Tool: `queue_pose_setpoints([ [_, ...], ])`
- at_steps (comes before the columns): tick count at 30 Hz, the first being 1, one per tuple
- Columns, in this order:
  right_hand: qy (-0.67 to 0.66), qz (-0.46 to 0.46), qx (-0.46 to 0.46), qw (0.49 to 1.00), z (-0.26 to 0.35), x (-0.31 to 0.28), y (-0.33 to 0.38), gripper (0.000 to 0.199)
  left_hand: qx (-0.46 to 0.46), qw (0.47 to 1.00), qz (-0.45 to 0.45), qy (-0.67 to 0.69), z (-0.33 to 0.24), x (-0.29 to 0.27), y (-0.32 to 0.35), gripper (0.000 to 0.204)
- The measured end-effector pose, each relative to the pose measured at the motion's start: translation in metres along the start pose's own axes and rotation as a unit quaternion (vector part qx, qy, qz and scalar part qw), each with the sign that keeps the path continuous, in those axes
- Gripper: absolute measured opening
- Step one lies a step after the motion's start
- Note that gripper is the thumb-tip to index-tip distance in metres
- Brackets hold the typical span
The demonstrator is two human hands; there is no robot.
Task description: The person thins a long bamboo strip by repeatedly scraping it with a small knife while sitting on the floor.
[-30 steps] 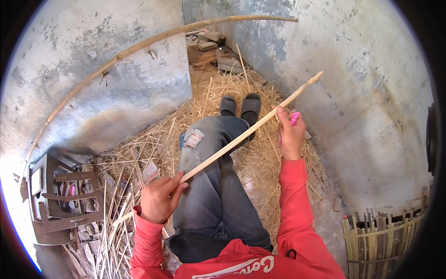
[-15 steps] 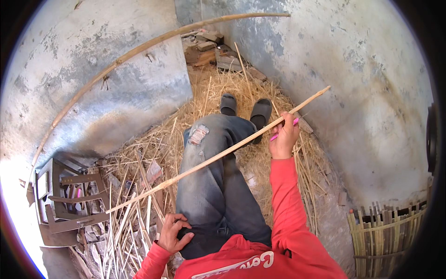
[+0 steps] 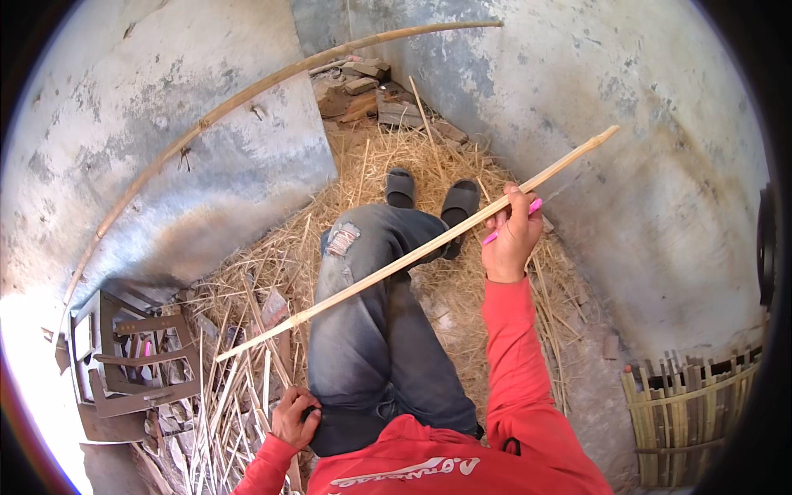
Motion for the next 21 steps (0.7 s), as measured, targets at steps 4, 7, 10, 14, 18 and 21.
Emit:
queue_pose_setpoints([
  [4, -0.02, 0.019, 0.002, 1.0, -0.016, -0.005, 0.002, 0.011, 0.207, 0.927, -0.271, -0.154, -0.012, -0.026, -0.033, 0.016],
  [7, -0.032, 0.0, 0.059, 0.998, -0.041, -0.022, 0.002, 0.015, 0.209, 0.903, -0.319, -0.199, -0.052, -0.057, -0.086, 0.039],
  [10, 0.019, -0.002, -0.003, 1.0, -0.053, -0.027, 0.006, 0.019, 0.172, 0.958, -0.151, -0.173, -0.071, -0.064, -0.123, 0.04],
  [14, 0.31, 0.079, -0.032, 0.947, -0.025, -0.036, 0.004, 0.029, 0.023, 0.986, -0.01, -0.165, -0.044, -0.051, -0.125, 0.034],
  [18, 0.424, 0.107, -0.059, 0.897, -0.012, -0.043, -0.02, 0.05, -0.052, 0.997, -0.054, -0.031, -0.062, -0.05, -0.127, 0.029],
  [21, 0.416, 0.119, -0.053, 0.9, -0.006, -0.057, -0.057, 0.05, -0.037, 0.997, -0.055, -0.041, -0.053, -0.054, -0.129, 0.028],
])
Point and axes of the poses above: each hand's wrist, its own y-axis away from the middle knuckle, its own x-axis out of the palm, z = x × y, the point moved 2 cm from there along -y, towards the middle knuckle, and after that the axes turned 4 degrees about y, right-handed, at the moved point
